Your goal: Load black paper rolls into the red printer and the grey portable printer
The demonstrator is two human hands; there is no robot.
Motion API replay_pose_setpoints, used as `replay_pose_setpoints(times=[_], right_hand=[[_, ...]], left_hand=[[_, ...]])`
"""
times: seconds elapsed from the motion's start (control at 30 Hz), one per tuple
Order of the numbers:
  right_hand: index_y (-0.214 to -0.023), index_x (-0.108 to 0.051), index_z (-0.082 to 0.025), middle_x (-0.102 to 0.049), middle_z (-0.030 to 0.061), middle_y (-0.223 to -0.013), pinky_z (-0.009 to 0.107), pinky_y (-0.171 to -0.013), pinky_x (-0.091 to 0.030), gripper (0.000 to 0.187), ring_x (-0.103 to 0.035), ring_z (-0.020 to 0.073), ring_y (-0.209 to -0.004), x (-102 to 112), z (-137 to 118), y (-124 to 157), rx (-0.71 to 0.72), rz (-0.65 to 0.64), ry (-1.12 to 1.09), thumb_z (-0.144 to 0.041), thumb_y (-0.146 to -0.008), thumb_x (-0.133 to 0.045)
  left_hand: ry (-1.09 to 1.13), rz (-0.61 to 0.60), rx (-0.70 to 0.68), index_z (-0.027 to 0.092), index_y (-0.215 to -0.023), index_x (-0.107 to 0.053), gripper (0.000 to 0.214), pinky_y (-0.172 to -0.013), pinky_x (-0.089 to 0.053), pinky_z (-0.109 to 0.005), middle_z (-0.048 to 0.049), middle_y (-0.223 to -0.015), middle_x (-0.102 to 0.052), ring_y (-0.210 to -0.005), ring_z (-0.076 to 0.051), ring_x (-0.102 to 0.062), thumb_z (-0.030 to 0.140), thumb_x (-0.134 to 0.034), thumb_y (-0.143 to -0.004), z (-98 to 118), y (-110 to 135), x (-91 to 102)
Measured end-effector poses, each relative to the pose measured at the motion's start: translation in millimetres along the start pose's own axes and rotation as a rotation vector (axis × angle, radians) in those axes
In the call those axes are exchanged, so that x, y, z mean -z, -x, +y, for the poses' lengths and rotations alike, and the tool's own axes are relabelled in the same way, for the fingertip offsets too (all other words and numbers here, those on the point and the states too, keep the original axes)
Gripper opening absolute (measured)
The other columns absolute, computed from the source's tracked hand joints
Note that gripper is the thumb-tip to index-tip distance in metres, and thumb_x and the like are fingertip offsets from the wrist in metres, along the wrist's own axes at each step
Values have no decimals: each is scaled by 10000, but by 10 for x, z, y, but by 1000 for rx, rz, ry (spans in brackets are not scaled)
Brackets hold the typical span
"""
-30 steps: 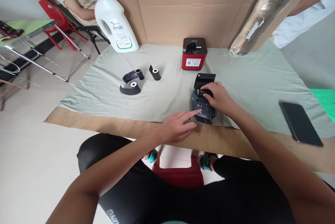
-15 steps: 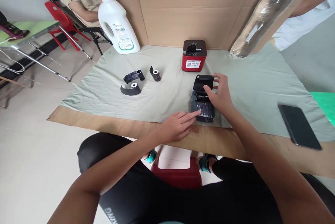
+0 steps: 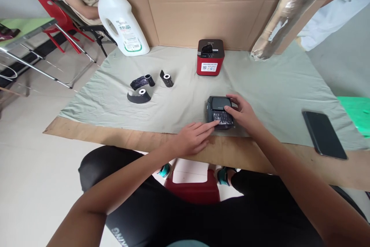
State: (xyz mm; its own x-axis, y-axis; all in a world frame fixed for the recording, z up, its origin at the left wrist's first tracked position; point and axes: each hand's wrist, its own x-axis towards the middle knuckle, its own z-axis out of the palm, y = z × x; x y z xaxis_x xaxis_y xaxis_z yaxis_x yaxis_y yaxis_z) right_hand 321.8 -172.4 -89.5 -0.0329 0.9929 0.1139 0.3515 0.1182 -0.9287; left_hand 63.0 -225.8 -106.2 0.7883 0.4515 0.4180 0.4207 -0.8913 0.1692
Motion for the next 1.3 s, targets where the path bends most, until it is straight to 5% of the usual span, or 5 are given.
replay_pose_setpoints(times=[0.23,0.4,0.7,1.0,1.3], right_hand=[[-1318,-642,-265,-691,105,-1344,586,-1165,-469,641,-623,334,-1303,94,57,-229,-227,-98,-142,-349,-705,-806],[-1349,-623,-267,-669,106,-1358,578,-1156,-484,723,-626,342,-1295,72,120,-341,-266,-129,-128,-276,-645,-787],[-1328,-637,-266,-671,115,-1357,548,-1108,-529,470,-653,311,-1264,60,257,243,-118,120,4,-403,-882,-582],[-1685,-65,-55,-417,351,-1605,672,-1205,-348,1376,-437,500,-1456,-384,-107,597,33,77,600,-658,-714,-832],[-1690,-75,-85,-427,302,-1617,635,-1193,-415,1346,-444,448,-1494,-493,-13,457,78,189,528,-511,-675,-848]], left_hand=[[52,-22,143,184,-1223,-677,300,-873,-593,-431,-175,-1712,-372,-1070,-257,-684,200,-448,-1030,14,-29,24],[109,-36,127,207,-1433,-578,423,-995,-588,-461,-150,-1714,-377,-1251,-283,-657,191,-442,-1033,-1,-18,24],[164,-5,214,205,-1675,-254,702,-1161,-527,-438,-130,-1694,-420,-1488,-275,-521,197,-499,-1017,-30,-2,13],[77,-52,321,88,-1635,-323,656,-1207,-462,-463,-194,-1742,-299,-1527,-308,-475,250,-496,-1024,-18,-40,-16],[-23,-303,433,89,-1660,-308,692,-1367,-182,-514,-133,-1760,-248,-1662,-276,-216,500,-324,-1104,-60,-23,-130]])
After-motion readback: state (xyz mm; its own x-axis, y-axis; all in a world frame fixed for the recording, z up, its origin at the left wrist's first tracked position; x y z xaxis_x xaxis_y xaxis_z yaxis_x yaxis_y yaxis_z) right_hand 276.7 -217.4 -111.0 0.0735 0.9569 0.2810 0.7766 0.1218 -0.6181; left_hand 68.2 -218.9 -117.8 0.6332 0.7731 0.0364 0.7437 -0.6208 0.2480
